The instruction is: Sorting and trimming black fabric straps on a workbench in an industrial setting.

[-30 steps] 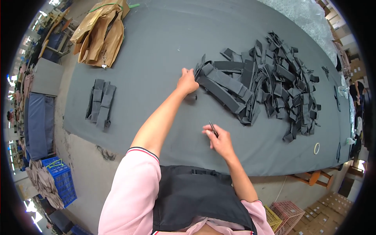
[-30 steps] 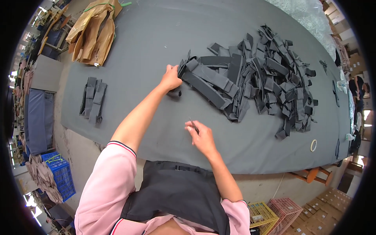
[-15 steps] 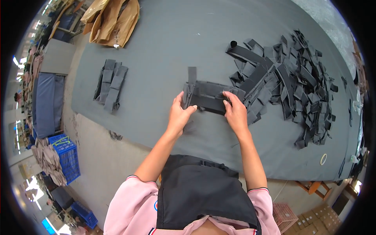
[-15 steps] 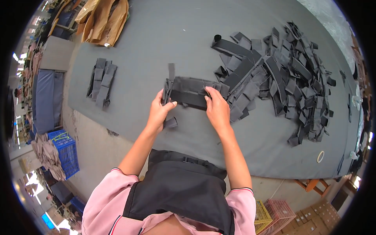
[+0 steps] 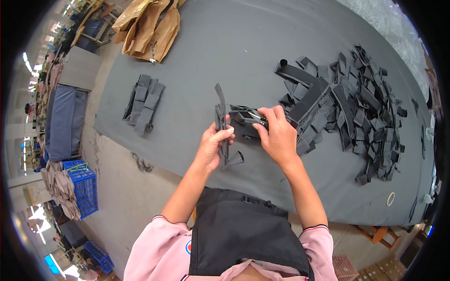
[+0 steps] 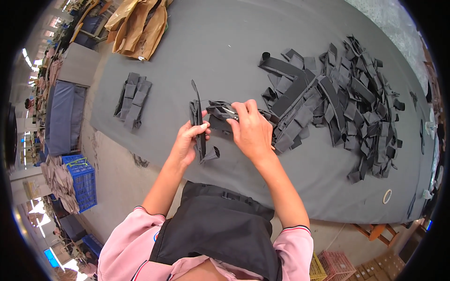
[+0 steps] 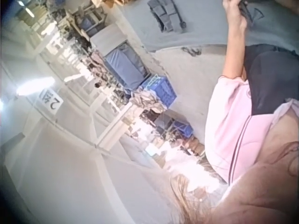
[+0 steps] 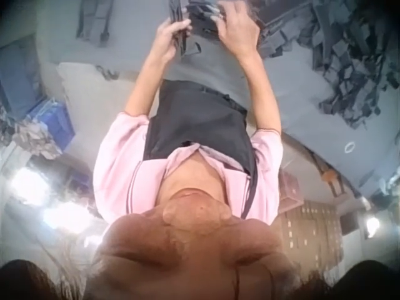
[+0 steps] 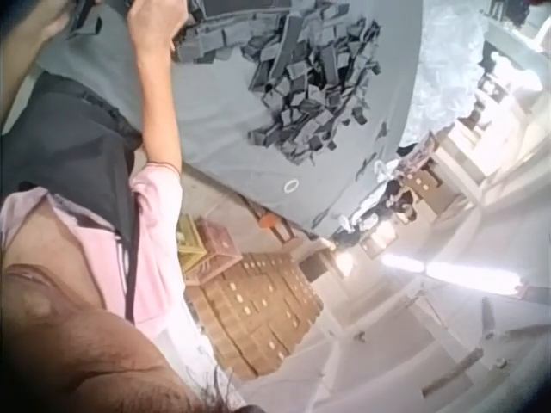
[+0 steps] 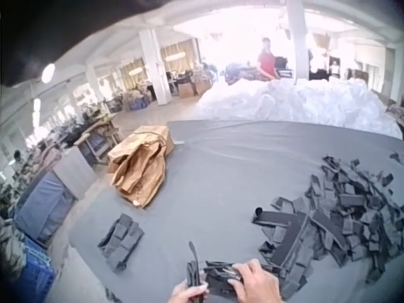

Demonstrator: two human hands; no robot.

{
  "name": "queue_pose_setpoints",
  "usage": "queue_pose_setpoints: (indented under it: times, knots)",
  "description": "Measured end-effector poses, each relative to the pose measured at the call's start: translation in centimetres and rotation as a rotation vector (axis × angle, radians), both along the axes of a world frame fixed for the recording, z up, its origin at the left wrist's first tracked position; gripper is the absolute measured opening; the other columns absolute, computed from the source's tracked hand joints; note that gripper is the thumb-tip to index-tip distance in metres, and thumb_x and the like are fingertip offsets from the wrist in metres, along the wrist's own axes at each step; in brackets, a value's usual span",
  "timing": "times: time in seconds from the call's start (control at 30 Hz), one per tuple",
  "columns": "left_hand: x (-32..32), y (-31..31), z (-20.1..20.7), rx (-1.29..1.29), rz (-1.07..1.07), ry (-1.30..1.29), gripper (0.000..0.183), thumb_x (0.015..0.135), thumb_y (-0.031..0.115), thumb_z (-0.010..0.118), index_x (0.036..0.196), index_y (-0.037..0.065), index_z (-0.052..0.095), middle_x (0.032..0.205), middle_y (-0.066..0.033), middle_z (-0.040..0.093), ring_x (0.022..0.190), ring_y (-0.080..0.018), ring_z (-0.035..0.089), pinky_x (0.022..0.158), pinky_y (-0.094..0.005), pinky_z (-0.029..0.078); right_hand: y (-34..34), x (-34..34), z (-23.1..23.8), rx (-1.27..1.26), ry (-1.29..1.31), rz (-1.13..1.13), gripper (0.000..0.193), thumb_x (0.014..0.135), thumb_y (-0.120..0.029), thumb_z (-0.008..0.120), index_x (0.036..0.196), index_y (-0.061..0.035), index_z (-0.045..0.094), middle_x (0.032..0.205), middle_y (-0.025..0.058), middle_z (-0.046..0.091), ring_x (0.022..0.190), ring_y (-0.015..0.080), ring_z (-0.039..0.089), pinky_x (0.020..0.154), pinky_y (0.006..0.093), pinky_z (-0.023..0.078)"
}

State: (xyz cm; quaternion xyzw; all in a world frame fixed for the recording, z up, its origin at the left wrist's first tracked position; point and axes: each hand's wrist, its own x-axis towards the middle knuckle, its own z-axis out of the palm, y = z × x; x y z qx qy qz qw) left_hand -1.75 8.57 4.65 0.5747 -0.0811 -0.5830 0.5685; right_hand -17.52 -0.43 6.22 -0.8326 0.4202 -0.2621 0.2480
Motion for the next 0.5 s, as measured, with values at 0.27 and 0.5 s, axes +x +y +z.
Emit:
queue_pose_setpoints:
  times: [0.27,0.5]
  knots:
    - [-0.5,0.1,0.3,-0.022,-0.029,-0.03,0.057,0.076,0.014,0.065,0.127,0.0,0.045,0.096,-0.0051,0.055,0.082,-0.0128,0.055,0.073,-0.0278,0.047,-1.1,2.8,-0.5,-0.196,0.097,0.074,0.024,0.072,-0.009,0.068,0.092,-0.0079,0.056,0.086,0.0067,0.05,0.065,0.0248,0.059,0.054,0.0356,0.045]
    - [0.0,0.3,0.8,-0.052,0.005,-0.044,0.06,0.077,0.014,0.064,0.13,-0.001,0.041,0.096,-0.0062,0.056,0.084,-0.0142,0.056,0.075,-0.0286,0.048,0.0,1.3,-0.6,-0.079,-0.029,-0.039,0.018,0.074,-0.01,0.067,0.09,-0.0078,0.059,0.084,0.0047,0.053,0.066,0.0262,0.06,0.054,0.0363,0.046]
